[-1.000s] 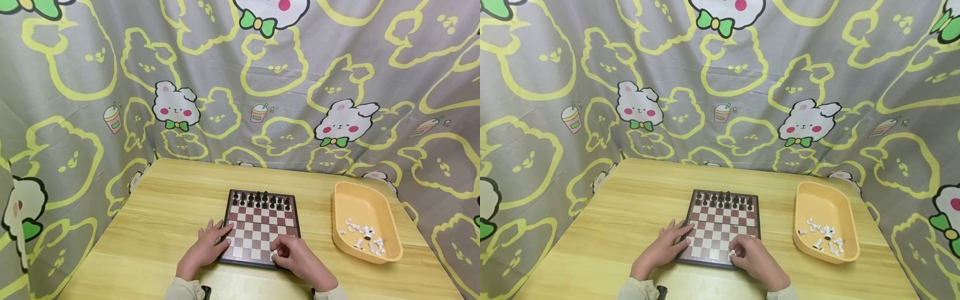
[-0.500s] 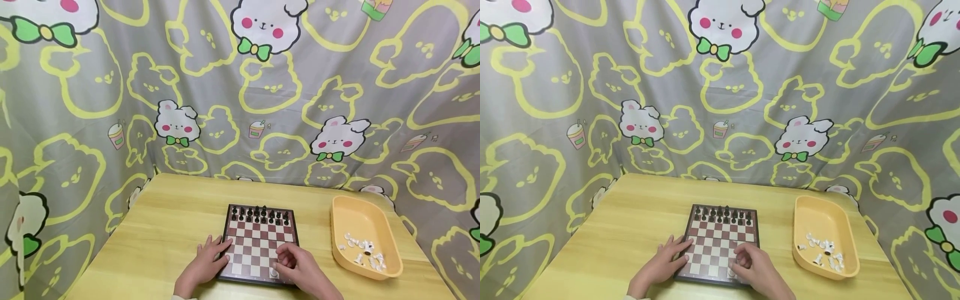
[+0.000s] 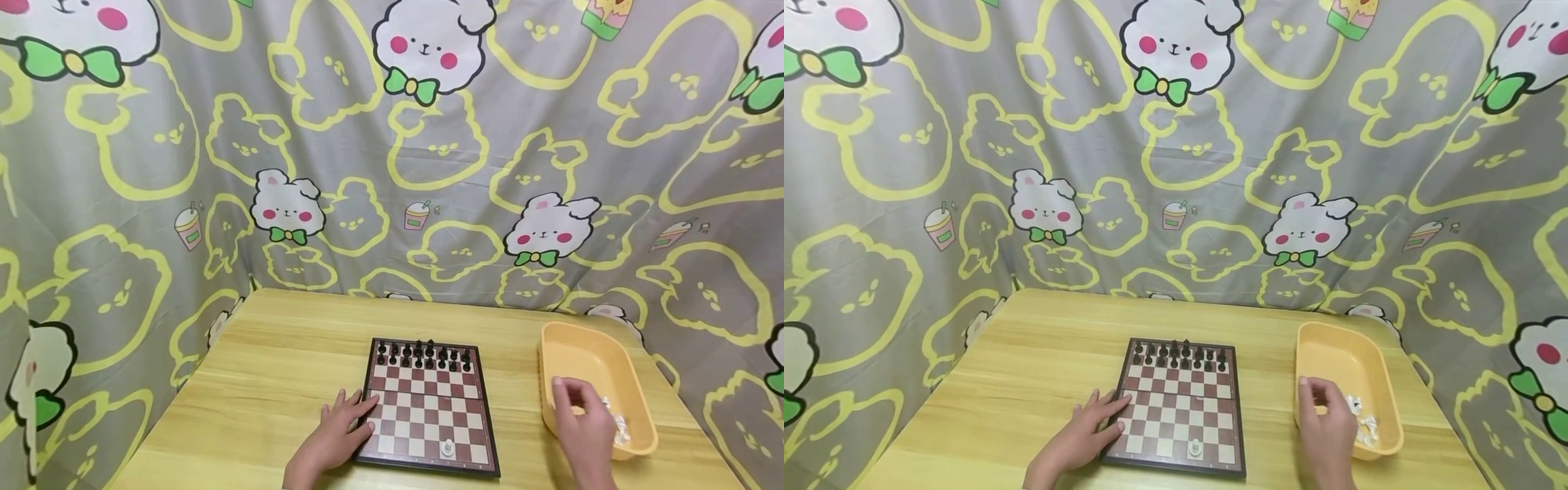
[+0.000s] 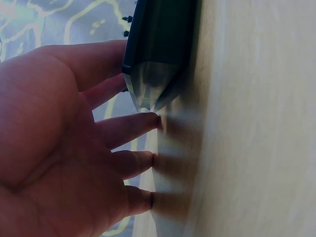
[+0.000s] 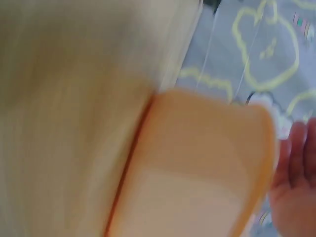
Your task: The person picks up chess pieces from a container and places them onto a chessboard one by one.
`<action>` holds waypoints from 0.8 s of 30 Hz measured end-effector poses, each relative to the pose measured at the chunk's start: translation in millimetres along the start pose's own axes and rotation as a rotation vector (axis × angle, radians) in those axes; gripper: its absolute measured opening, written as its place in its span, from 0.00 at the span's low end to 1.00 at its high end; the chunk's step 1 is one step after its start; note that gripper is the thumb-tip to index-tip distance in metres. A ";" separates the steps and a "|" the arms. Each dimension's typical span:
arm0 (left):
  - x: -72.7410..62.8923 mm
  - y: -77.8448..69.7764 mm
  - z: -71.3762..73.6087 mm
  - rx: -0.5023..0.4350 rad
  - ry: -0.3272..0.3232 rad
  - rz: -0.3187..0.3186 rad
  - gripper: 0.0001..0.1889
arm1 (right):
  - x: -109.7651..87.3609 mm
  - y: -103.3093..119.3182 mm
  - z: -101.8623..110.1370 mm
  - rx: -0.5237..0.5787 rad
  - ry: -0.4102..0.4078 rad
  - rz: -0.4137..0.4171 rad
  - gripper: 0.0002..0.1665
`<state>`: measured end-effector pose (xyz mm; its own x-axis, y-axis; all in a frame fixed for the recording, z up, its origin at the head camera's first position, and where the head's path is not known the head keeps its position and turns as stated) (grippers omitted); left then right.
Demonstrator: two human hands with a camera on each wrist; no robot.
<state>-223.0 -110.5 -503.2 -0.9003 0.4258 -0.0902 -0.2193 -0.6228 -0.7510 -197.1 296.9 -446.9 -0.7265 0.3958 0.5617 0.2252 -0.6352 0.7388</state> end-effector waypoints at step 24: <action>0.1 -0.6 0.3 0.004 -0.002 -0.002 0.26 | 6.9 -45.4 -5.7 -0.543 0.641 -0.165 0.39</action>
Point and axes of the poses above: each hand's wrist, its own x-axis towards the middle knuckle, its own z-axis out of the back of the hand, y = z × x, the point moved 7 cm from there along x, towards the middle knuckle, and after that the axes turned 6 degrees about y, right-handed, at the moved point
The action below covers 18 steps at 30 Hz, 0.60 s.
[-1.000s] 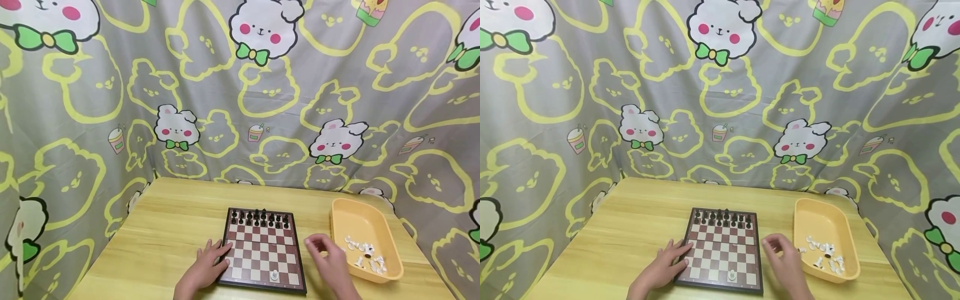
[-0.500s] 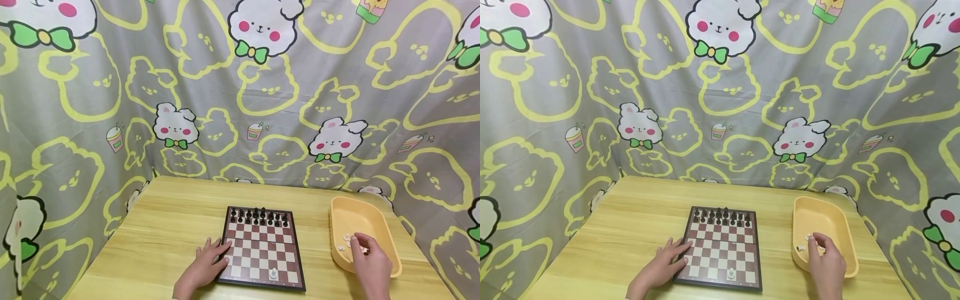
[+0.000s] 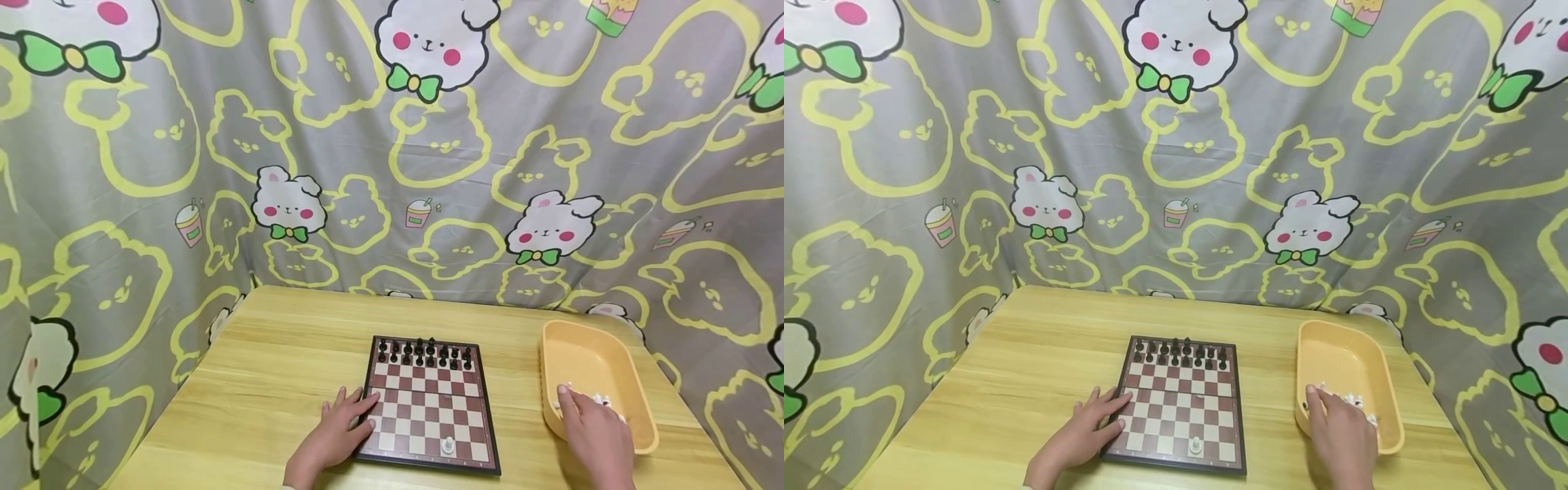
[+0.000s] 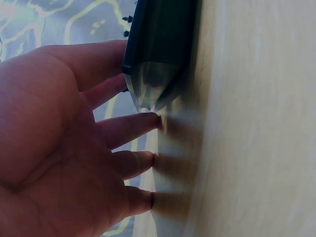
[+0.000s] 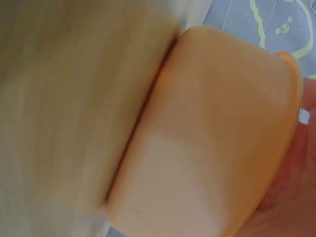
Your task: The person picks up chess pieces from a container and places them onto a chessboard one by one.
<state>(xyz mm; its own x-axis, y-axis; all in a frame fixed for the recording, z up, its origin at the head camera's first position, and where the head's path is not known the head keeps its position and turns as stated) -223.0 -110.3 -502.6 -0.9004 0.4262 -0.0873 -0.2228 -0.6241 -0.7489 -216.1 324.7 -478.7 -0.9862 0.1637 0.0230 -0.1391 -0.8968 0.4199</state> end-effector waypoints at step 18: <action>-0.4 -0.3 -0.2 0.005 0.002 0.014 0.26 | 1.9 -0.2 -11.8 -0.125 0.197 -0.025 0.49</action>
Point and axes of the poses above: each hand's wrist, its own x-axis towards the middle knuckle, its own z-axis out of the back of the hand, y = z × x, the point moved 7 cm from there along x, towards the middle knuckle, and after that the axes turned 6 degrees about y, right-handed, at the moved point
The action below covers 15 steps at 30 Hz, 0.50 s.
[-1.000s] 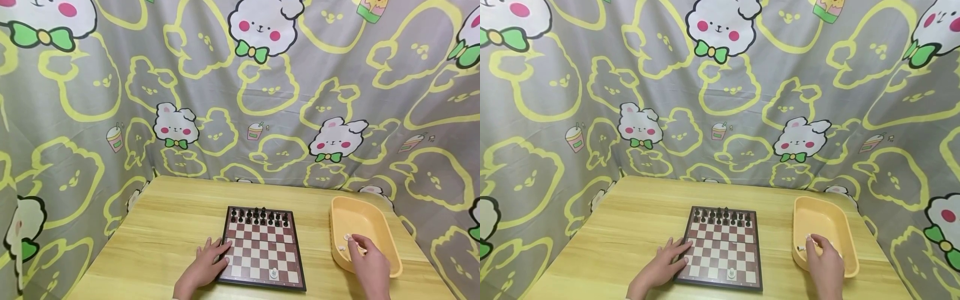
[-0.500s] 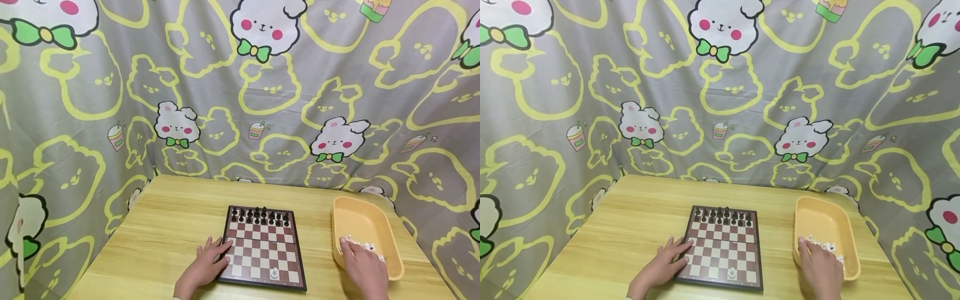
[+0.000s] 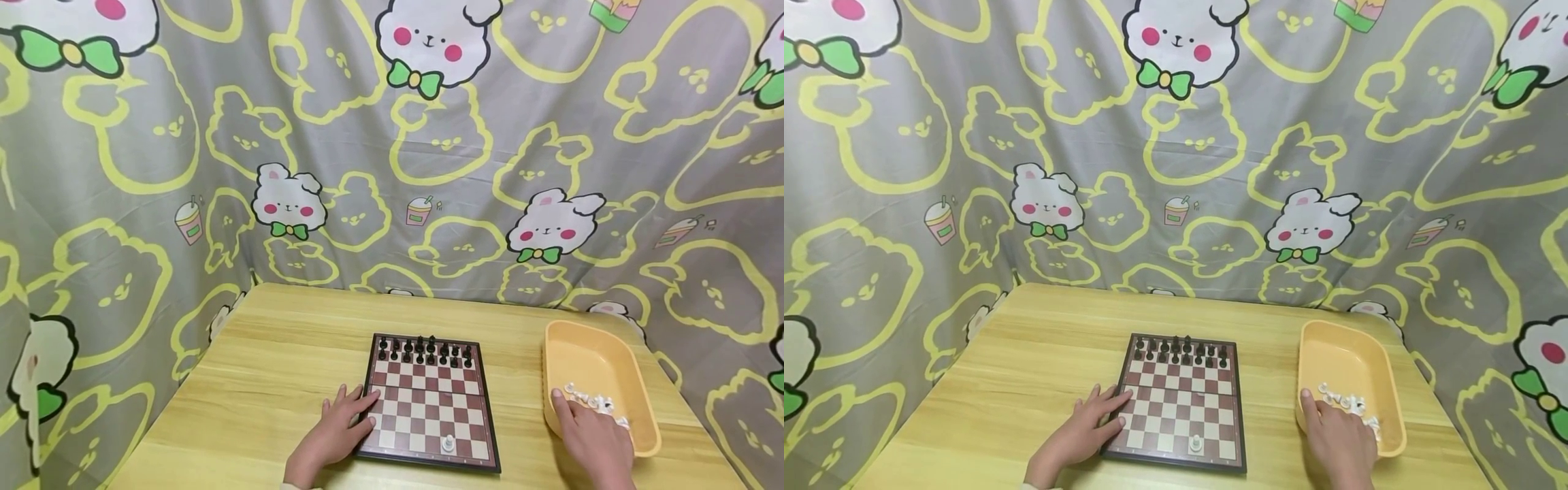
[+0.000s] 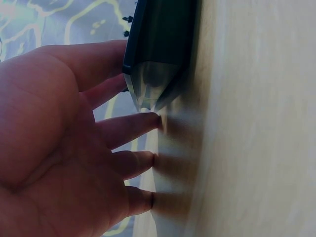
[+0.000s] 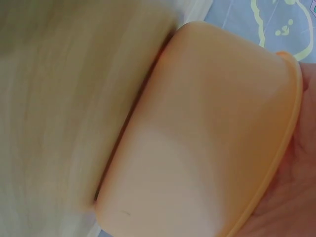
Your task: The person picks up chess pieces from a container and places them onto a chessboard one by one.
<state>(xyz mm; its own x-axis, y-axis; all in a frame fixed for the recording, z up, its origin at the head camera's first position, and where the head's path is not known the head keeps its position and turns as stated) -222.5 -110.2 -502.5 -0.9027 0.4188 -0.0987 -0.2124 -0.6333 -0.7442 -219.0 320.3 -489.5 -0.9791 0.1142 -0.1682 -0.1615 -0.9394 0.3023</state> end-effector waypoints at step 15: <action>-1.0 -2.0 1.4 -0.009 0.005 -0.002 0.26 | -1.6 0.8 0.4 0.012 0.000 -0.018 0.50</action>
Point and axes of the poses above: each hand's wrist, its own x-axis towards the middle knuckle, its own z-axis out of the back of the hand, y = z × x, the point moved 7 cm from there along x, towards the middle knuckle, and after that the axes turned 6 degrees about y, right-handed, at the moved point
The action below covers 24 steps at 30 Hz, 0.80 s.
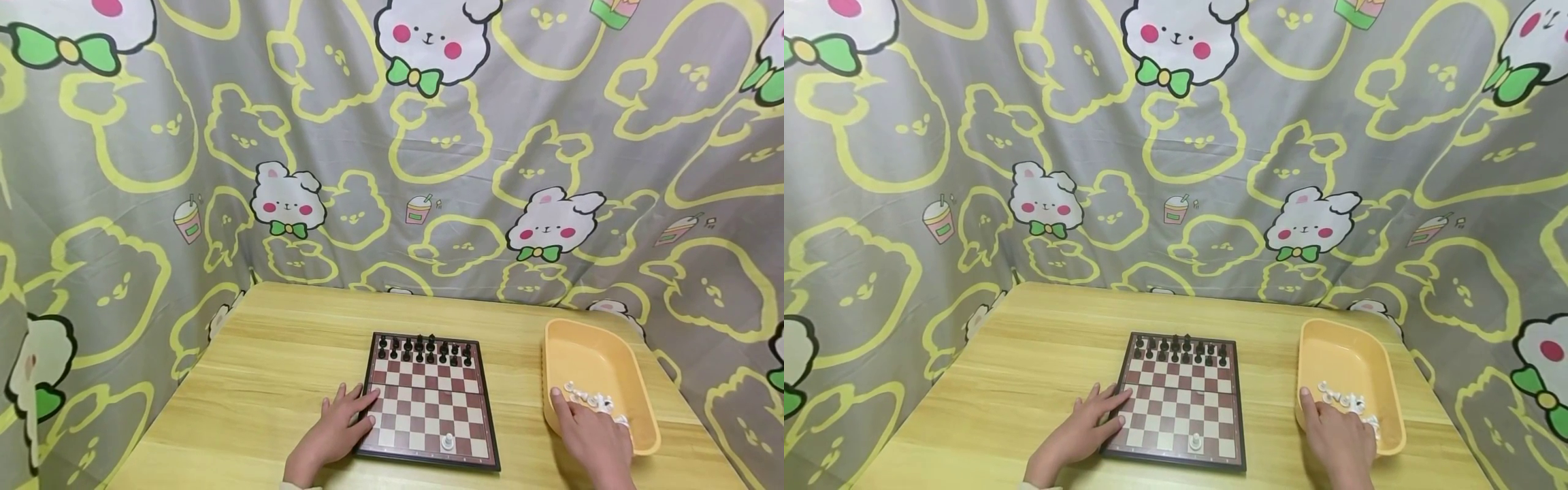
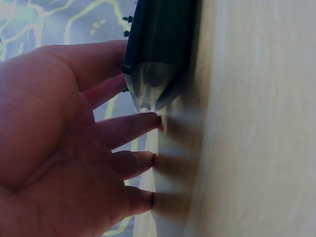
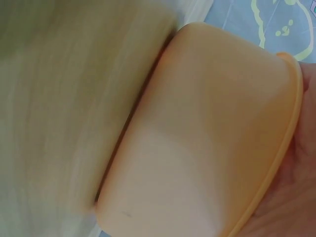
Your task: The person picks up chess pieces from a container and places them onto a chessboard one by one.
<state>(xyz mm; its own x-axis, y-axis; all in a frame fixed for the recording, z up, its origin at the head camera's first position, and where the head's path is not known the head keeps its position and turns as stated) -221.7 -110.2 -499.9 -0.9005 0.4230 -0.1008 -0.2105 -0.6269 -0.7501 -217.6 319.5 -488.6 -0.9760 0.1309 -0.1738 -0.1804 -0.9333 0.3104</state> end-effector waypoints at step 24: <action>1.8 1.6 0.1 -0.001 0.000 0.000 0.26 | 0.5 -2.1 -1.5 0.045 -0.019 -0.050 0.51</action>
<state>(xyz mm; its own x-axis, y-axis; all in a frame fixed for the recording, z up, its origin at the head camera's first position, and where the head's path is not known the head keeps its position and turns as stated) -223.8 -110.6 -501.3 -0.9005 0.4232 -0.1004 -0.2104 -0.6259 -0.7510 -217.5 321.0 -490.8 -0.9677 0.1835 -0.1726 -0.2337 -0.9097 0.3431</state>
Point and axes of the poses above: each hand's wrist, its own x-axis towards the middle knuckle, its own z-axis out of the back of the hand, y = z × x, the point moved 7 cm from there along x, towards the middle knuckle, and after that the axes turned 6 degrees about y, right-handed, at the moved point
